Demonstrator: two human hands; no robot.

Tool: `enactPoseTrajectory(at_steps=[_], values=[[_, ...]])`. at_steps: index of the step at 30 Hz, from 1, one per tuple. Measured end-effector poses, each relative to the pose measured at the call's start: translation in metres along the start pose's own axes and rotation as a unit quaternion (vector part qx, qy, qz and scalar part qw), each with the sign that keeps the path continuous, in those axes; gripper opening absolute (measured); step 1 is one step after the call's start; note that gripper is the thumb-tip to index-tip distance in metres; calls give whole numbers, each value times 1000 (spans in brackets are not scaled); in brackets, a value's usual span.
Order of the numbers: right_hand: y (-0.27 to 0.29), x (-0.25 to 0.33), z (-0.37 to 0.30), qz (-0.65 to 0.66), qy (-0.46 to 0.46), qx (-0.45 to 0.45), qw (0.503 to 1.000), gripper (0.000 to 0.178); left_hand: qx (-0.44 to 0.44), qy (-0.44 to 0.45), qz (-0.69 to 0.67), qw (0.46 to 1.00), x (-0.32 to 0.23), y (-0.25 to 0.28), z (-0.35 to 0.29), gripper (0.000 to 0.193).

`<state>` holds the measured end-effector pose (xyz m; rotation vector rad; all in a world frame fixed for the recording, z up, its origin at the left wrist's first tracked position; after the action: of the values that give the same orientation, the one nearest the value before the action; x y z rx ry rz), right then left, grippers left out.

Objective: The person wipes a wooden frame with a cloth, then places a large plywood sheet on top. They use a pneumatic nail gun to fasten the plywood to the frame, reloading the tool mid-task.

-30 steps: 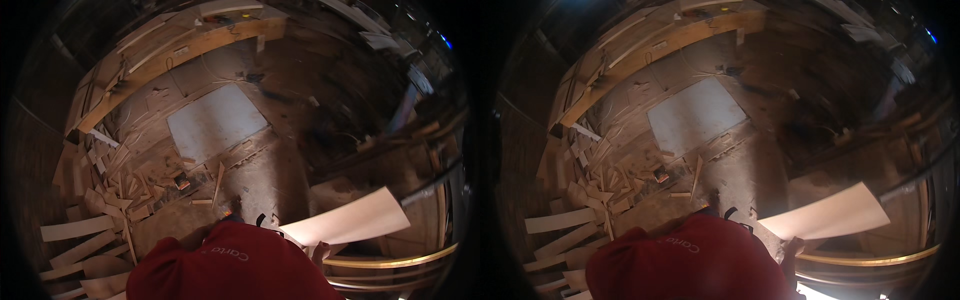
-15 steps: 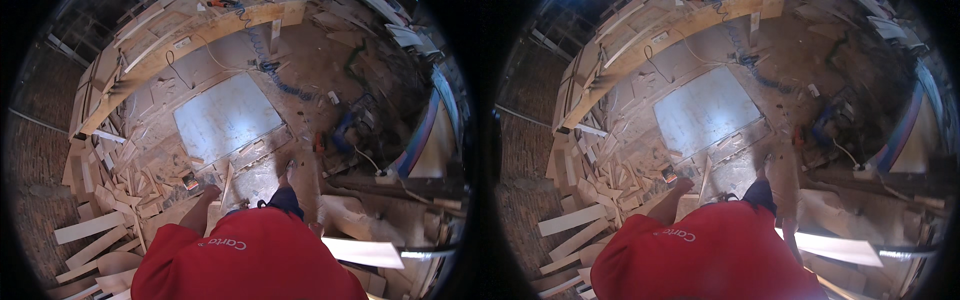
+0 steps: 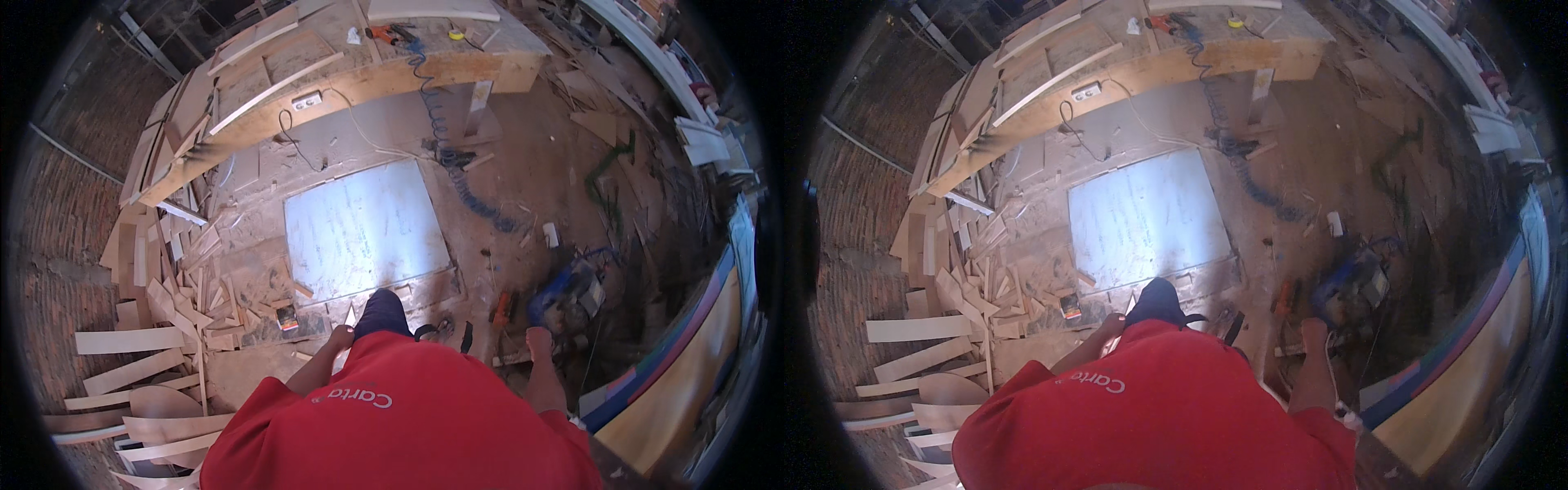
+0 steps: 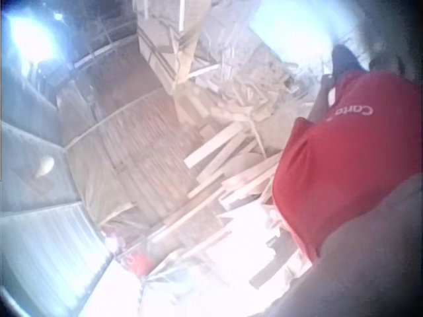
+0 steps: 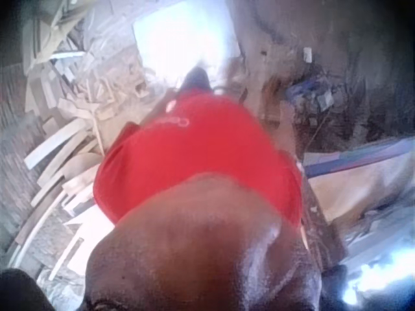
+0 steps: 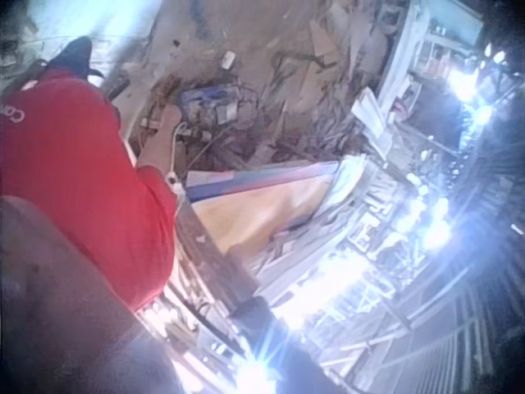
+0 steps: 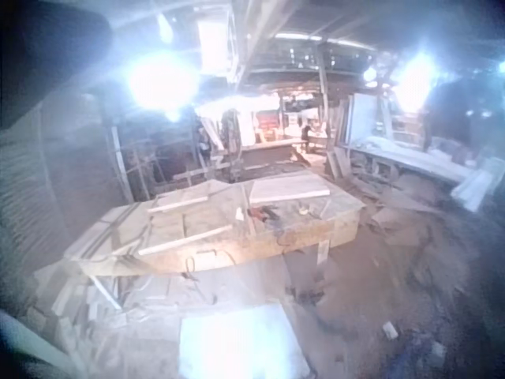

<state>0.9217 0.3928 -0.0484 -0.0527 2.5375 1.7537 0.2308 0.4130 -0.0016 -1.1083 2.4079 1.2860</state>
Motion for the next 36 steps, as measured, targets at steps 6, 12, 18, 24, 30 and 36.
enactPoseTrajectory(at_steps=[6,12,18,24,30,36], values=[[111,23,126,600,-300,-132,730,8,56,26,42,997,-35,20,75,31],[122,127,181,484,-282,2,828,22,65,-262,106,957,-25,41,188,27],[153,204,271,299,-182,109,930,27,-31,35,-190,981,-64,187,321,31],[239,245,459,266,-133,-4,955,36,-167,109,-249,948,-97,321,399,34],[449,344,712,369,45,-276,887,29,-204,106,-322,918,-125,355,457,29],[621,489,905,441,139,-233,856,23,-246,223,-283,900,-166,302,457,36]])
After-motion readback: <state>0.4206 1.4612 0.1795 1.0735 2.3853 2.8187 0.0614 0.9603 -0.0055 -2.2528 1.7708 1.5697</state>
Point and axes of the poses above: each hand's wrist, its own z-axis towards the middle knuckle, its own y-axis out of the back of the hand, x = y × z, the point moved 3 cm from there along z, towards the middle knuckle, and after that the axes turned 7 degrees about -x, right-handed, at the moved point
